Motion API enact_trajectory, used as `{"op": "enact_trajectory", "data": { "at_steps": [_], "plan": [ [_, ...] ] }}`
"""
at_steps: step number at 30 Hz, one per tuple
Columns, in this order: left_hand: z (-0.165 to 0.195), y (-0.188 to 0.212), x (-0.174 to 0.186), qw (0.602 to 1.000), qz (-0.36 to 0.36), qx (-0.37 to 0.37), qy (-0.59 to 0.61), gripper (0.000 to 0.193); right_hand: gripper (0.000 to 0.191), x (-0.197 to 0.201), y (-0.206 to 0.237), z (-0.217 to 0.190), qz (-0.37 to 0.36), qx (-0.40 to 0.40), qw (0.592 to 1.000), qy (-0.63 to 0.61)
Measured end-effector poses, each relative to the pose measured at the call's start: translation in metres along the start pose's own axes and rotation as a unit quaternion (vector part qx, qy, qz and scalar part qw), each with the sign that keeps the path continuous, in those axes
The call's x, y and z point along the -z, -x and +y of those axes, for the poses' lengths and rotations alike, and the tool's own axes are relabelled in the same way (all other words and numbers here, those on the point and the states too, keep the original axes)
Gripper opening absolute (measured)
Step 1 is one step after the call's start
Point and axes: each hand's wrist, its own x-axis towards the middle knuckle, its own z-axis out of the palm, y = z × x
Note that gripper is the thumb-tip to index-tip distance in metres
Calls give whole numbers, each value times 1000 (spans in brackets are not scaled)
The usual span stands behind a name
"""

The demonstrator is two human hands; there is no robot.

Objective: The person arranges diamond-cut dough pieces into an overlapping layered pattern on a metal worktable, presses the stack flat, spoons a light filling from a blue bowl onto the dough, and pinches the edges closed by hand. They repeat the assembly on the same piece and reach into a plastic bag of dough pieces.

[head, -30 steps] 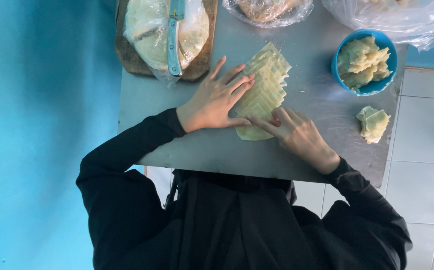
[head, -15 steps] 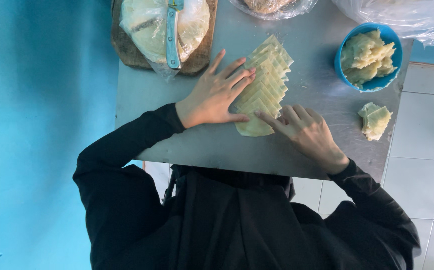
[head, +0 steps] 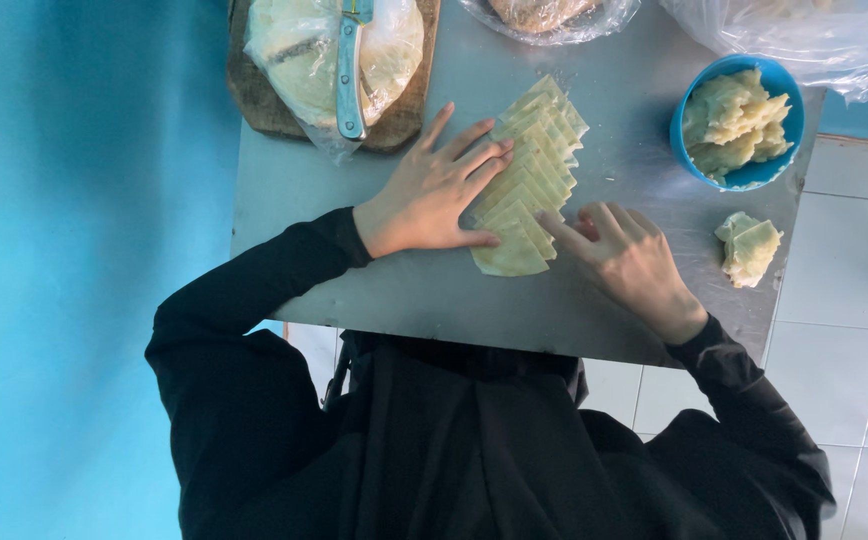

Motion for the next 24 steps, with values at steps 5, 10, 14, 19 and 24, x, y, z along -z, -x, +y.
{"op": "enact_trajectory", "data": {
  "at_steps": [5, 10, 14, 19, 24],
  "plan": [
    [-1, -4, 0, 1000, -1, 2, 14, 102, 76, -4, -21, 1, -5, 21, 997, 80],
    [-6, -7, 4, 1000, -1, 6, 14, 99, 76, 7, -38, 4, -9, 29, 993, 113],
    [-13, -9, 3, 1000, 8, -1, 13, 100, 78, 11, -44, 9, -26, 34, 981, 187],
    [-15, -9, 1, 1000, 4, 2, 17, 100, 81, 10, -47, 16, -25, 32, 985, 170],
    [-10, -6, 0, 1000, 2, 1, 13, 98, 82, 5, -49, 22, -25, 49, 982, 180]
  ]
}}
